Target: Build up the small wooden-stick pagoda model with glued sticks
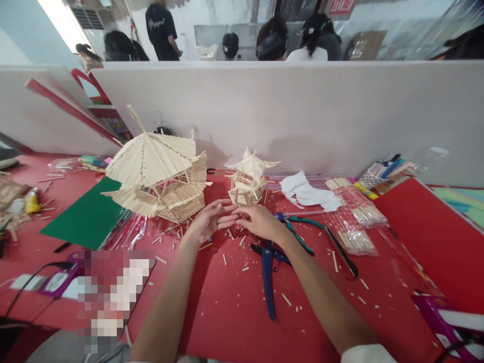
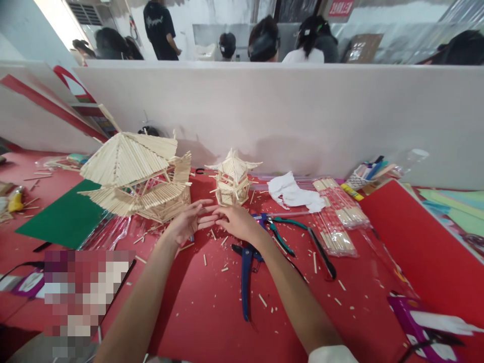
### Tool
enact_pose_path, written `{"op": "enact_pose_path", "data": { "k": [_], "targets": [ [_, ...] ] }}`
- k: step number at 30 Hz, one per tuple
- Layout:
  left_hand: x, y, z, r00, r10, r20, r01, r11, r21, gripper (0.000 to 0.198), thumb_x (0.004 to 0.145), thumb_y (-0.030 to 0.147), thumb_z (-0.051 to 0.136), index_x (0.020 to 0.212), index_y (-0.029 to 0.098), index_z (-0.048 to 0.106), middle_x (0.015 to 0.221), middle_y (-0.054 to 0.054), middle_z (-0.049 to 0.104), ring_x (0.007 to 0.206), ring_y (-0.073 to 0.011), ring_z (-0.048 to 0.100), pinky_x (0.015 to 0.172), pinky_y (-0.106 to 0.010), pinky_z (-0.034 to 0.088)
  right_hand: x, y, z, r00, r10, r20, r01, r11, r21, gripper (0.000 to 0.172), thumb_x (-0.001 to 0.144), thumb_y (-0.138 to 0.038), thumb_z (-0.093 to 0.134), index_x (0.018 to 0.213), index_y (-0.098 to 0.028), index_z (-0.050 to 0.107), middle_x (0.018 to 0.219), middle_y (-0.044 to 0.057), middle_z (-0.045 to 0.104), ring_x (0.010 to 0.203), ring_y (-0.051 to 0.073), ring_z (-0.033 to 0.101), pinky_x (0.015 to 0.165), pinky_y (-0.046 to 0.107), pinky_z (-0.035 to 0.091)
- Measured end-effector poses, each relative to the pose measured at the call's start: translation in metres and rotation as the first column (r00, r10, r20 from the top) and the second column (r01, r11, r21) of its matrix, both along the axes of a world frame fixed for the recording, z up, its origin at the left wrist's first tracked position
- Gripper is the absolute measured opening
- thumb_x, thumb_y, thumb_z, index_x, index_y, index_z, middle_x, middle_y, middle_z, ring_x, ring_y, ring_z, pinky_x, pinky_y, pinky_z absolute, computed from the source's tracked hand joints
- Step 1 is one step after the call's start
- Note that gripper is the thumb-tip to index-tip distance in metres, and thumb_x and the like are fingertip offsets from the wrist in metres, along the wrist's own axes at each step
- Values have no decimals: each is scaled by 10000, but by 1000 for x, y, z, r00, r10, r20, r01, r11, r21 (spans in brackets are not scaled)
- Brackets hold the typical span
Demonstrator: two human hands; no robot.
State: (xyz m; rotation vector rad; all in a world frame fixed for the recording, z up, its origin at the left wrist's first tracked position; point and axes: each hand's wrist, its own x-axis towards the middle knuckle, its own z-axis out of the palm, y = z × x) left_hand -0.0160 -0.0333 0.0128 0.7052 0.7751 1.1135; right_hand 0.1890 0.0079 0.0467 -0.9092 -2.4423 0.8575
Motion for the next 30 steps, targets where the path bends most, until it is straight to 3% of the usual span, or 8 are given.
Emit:
{"op": "enact_pose_path", "data": {
  "k": [7,13,18,24,30],
  "targets": [
    [1,1,5,1000,3,16,-2,999,-38,327,967,338,509,1232,154,560,1289,-180,640,1019,-262,715,934,-412,561,-1,-1,-2,994,20,-111,-32,994,-108,235,872,-227,665,1104,-228,703,981,25,737,777,139,653,747,266,479],
    [1,1,6,1000,-4,21,5,998,-68,347,989,380,455,1238,162,561,1324,-182,617,1042,-262,705,956,-429,544,-9,0,-16,980,-123,-155,103,986,-130,163,836,-168,662,988,-203,708,869,10,731,735,141,649,697,249,472],
    [-4,1,8,1000,-2,9,3,997,-77,391,987,414,449,1265,161,557,1408,-195,553,1113,-282,673,955,-418,542,-1,4,-11,978,-169,-121,154,980,-122,175,845,-147,638,992,-207,711,874,26,745,758,157,673,730,266,487],
    [-4,2,8,1000,-3,17,5,996,-92,419,989,424,437,1286,151,550,1382,-197,573,1098,-270,680,950,-408,547,4,6,-13,988,-79,-130,39,959,-281,303,894,-85,504,1135,-195,651,916,39,750,698,127,689,701,250,512],
    [1,1,10,1000,4,11,-3,996,-85,423,993,426,430,1299,159,549,1307,-182,621,1144,-265,657,977,-420,537,-9,1,-21,970,-71,-234,-10,944,-328,325,828,-250,707,1138,-185,634,916,48,719,773,155,675,693,262,531]
  ]
}}
